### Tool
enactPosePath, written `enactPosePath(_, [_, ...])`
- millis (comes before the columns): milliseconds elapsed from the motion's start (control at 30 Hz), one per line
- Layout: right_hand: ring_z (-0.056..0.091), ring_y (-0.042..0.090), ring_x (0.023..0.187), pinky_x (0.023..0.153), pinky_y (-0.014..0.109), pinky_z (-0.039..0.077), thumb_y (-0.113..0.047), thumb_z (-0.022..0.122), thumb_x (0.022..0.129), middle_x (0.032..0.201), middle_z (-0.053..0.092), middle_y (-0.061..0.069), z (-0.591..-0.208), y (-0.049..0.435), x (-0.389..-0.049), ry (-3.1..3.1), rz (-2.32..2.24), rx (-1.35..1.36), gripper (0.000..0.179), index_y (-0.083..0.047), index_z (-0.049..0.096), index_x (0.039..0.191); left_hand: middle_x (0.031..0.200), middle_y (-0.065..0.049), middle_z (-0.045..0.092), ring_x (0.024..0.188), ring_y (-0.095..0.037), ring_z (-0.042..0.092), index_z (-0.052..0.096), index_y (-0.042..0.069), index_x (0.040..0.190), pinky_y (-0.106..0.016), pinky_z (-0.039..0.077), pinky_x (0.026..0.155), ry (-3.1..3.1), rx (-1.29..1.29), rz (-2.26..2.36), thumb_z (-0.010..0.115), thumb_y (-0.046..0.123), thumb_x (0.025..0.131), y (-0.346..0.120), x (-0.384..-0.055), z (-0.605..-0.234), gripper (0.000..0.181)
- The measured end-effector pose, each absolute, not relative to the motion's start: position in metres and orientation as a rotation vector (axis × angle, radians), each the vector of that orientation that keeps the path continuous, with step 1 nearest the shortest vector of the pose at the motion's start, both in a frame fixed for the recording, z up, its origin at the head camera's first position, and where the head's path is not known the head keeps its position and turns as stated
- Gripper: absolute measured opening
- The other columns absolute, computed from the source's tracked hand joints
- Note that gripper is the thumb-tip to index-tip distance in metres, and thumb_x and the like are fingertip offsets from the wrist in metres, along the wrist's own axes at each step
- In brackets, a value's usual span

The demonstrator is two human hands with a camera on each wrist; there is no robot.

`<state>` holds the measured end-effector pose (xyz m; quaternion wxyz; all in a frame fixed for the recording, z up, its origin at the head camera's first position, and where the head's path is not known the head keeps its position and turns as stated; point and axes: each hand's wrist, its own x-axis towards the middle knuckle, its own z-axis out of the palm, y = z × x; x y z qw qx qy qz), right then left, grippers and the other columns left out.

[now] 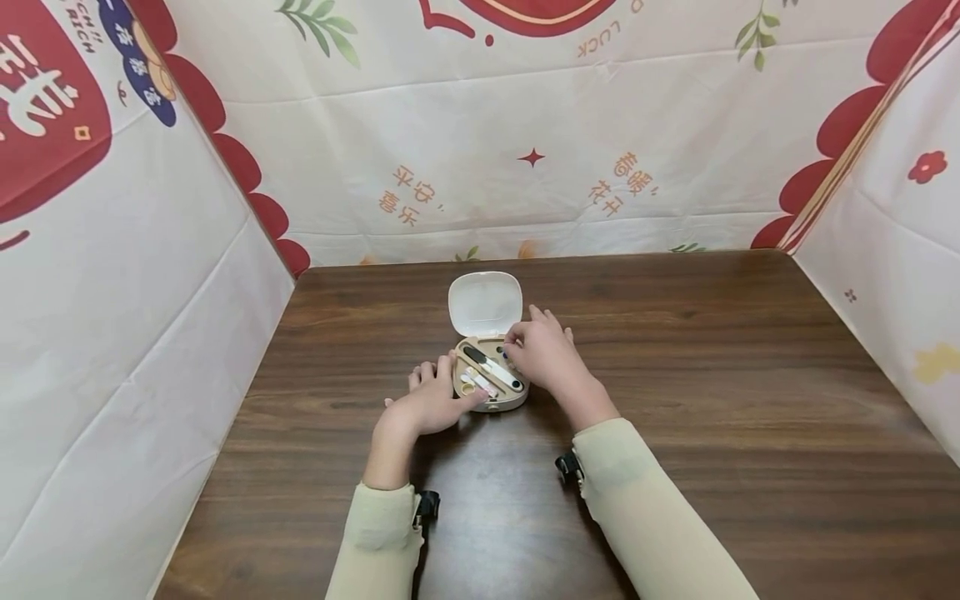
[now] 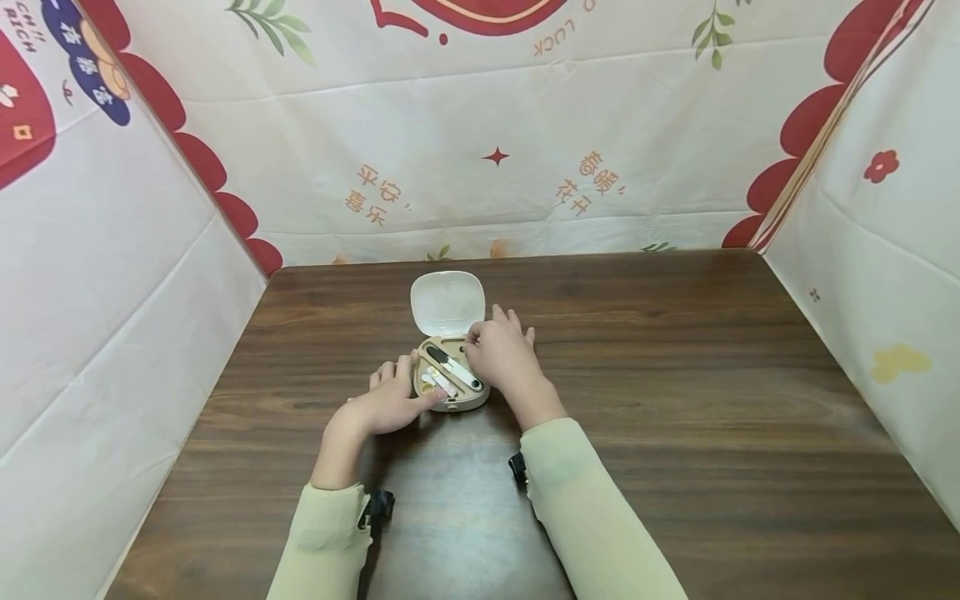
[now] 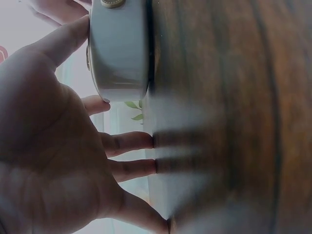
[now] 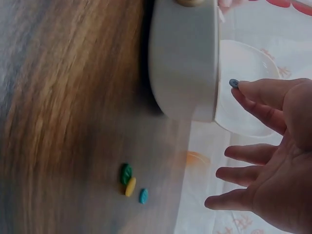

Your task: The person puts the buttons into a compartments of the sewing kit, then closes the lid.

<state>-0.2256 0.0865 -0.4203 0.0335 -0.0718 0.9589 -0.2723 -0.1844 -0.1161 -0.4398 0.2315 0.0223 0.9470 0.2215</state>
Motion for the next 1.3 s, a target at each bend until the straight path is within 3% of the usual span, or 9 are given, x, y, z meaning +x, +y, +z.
enactPosePath(667, [0.017, 0.049, 0.147, 0.109, 0.077, 0.012, -0.034, 0.066, 0.092, 0.158, 0.029, 0.023, -0.426, 0.069, -0.235, 2.941, -0.841, -0.087, 0.014, -0.023, 0.075, 0.088, 0.159, -0.016, 0.020, 0.151, -0.036, 0.009, 0.008, 0.030, 0.158, -0.086, 0.013, 0.097, 2.628, 0.076, 0.602, 0.047, 0.080, 0.083, -0.116, -0.185, -0.441, 0.098])
enactPosePath(1300, [0.012, 0.044, 0.150, 0.106, 0.080, 0.003, -0.034, 0.068, 0.091, 0.161, 0.025, 0.018, -0.401, 0.095, -0.223, 2.934, -0.969, -0.038, 0.016, -0.022, 0.077, 0.089, 0.158, -0.018, 0.020, 0.151, -0.037, 0.008, 0.012, 0.029, 0.157, -0.086, 0.011, 0.097, 2.623, 0.068, 0.618, 0.048, 0.078, 0.084, -0.115, -0.183, -0.439, 0.095])
